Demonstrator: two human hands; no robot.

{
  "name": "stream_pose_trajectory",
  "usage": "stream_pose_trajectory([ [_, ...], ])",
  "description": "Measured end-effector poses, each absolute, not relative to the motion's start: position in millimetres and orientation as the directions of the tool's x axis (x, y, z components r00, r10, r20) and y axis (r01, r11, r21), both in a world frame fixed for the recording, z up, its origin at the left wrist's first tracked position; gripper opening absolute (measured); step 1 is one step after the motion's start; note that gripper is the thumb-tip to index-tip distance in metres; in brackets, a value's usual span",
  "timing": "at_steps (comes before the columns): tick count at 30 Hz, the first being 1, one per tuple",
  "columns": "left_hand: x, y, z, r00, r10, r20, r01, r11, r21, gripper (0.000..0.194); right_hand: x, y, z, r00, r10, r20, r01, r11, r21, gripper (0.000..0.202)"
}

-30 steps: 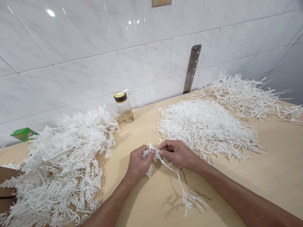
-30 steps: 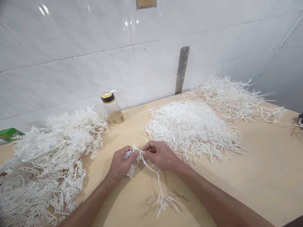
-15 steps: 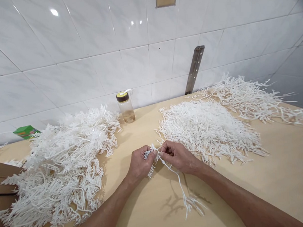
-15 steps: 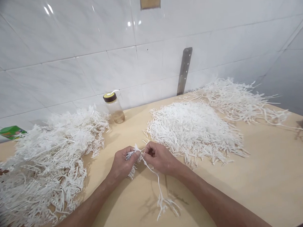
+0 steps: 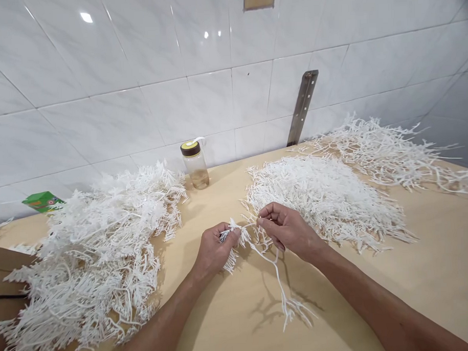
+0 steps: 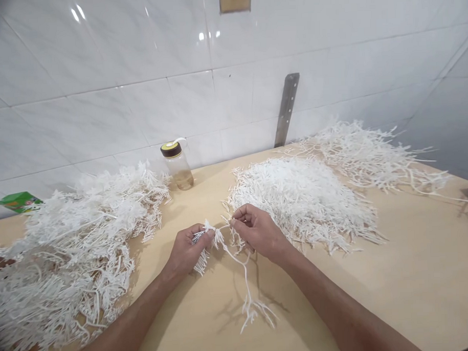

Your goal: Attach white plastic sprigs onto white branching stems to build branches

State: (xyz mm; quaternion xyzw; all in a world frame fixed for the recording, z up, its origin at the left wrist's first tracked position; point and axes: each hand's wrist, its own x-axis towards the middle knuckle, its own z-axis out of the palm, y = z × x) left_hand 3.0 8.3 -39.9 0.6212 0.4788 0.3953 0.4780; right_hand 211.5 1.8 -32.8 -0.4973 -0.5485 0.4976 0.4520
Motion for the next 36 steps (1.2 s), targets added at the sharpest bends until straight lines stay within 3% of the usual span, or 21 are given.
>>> stream_pose_trajectory([
  [3, 3.5, 8.0, -38.8, 0.245, 0.969, 0.041, 0.209, -0.094, 0.973, 0.037, 223.9, 9.0, -30.1, 0.042, 0.995, 0.087, 0.311, 0.07, -0.948, 0.03],
  [5, 3.9, 8.1, -38.0, 0.251, 0.967, 0.053, 0.21, -0.107, 0.972, 0.037, 231.0, 12.7, -27.3, 0.202, 0.936, 0.287, 0.495, 0.155, -0.855, 0.034],
  [7, 4.0, 8.2, -37.7, 0.259, 0.964, 0.054, 0.212, -0.111, 0.971, 0.037, 232.0, 12.8, -25.0, 0.249, 0.868, 0.429, 0.609, 0.204, -0.766, 0.035],
  [8, 3.9, 8.3, -37.8, 0.263, 0.963, 0.052, 0.211, -0.11, 0.971, 0.036, 229.4, 11.2, -24.4, 0.208, 0.883, 0.42, 0.617, 0.215, -0.757, 0.033],
  [13, 3.5, 9.3, -41.0, 0.257, 0.963, 0.079, 0.217, -0.137, 0.966, 0.031, 199.7, -2.8, -27.9, -0.135, 0.988, 0.073, 0.426, 0.125, -0.896, 0.028],
  [17, 3.9, 9.0, -43.0, 0.26, 0.961, 0.09, 0.239, -0.154, 0.959, 0.031, 187.1, -5.2, -30.6, -0.159, 0.987, 0.027, 0.402, 0.09, -0.911, 0.024],
  [30, 5.7, 7.6, -42.2, 0.256, 0.962, 0.091, 0.256, -0.158, 0.954, 0.029, 185.1, -3.1, -35.1, -0.068, 0.995, 0.079, 0.474, 0.102, -0.874, 0.017],
  [33, 6.1, 6.7, -40.0, 0.253, 0.964, 0.081, 0.263, -0.149, 0.953, 0.028, 184.5, -4.4, -39.2, -0.052, 0.982, 0.184, 0.563, 0.181, -0.806, 0.014],
  [36, 6.2, 6.7, -39.4, 0.273, 0.96, 0.066, 0.267, -0.141, 0.953, 0.027, 182.2, -6.1, -44.8, -0.094, 0.919, 0.384, 0.663, 0.346, -0.664, 0.013],
])
